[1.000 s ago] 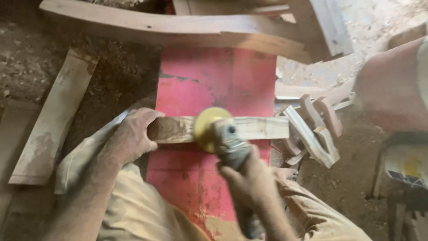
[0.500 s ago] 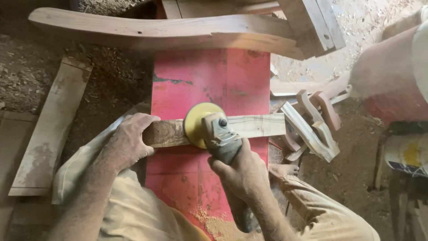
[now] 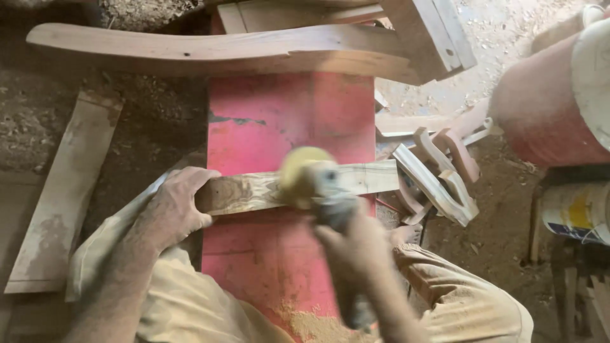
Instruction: Sanding pieces of wood using a handheld angle grinder with a sanding disc.
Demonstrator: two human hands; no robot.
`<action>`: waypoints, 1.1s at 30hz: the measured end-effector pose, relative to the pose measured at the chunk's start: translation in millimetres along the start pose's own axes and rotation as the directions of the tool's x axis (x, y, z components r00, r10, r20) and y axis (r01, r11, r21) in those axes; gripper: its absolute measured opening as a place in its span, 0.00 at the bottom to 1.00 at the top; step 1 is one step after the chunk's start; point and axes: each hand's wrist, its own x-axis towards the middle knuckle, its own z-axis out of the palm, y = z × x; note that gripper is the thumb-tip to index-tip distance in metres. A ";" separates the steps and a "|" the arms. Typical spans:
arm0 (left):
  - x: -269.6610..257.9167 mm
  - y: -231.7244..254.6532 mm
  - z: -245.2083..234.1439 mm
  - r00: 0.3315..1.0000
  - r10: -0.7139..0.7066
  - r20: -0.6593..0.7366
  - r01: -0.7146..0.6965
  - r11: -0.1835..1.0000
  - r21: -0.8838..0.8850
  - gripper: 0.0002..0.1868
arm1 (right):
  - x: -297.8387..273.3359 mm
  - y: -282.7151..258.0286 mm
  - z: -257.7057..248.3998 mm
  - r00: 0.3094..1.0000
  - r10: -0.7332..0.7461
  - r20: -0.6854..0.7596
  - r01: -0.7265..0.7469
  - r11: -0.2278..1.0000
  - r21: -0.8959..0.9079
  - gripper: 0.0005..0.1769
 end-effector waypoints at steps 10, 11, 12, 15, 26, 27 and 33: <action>1.0 -0.6 0.1 0.999 -0.031 0.033 0.031 0.999 0.015 0.44 | 20.8 36.6 -23.4 0.984 0.171 0.046 -0.171 0.985 -0.011 0.41; 1.7 -0.9 -0.2 0.999 -0.027 0.030 0.026 1.000 0.015 0.44 | 25.9 44.2 -25.4 0.984 0.171 0.041 -0.170 0.985 -0.009 0.41; 2.3 -0.5 -0.5 0.999 -0.036 0.031 0.036 0.999 0.023 0.44 | 30.8 52.1 -28.1 0.984 0.181 0.006 -0.180 0.983 -0.018 0.41; 3.5 -3.3 1.8 0.998 -0.040 0.049 0.039 0.999 0.028 0.44 | 28.3 42.8 -20.8 0.987 0.160 -0.017 -0.161 0.985 -0.055 0.42; 2.6 -8.7 2.8 0.998 -0.043 0.045 0.041 0.998 0.044 0.46 | 19.2 21.2 -21.9 0.992 0.093 0.084 -0.089 0.995 -0.048 0.42; 3.2 -7.9 2.3 0.998 -0.049 0.048 0.047 0.998 0.042 0.46 | 30.2 41.7 -27.2 0.989 0.147 0.024 -0.146 0.989 -0.039 0.43; 4.8 -12.5 7.0 1.000 0.010 0.025 -0.011 1.000 0.025 0.45 | 35.3 45.2 -25.9 0.990 0.125 -0.062 -0.128 0.990 -0.061 0.44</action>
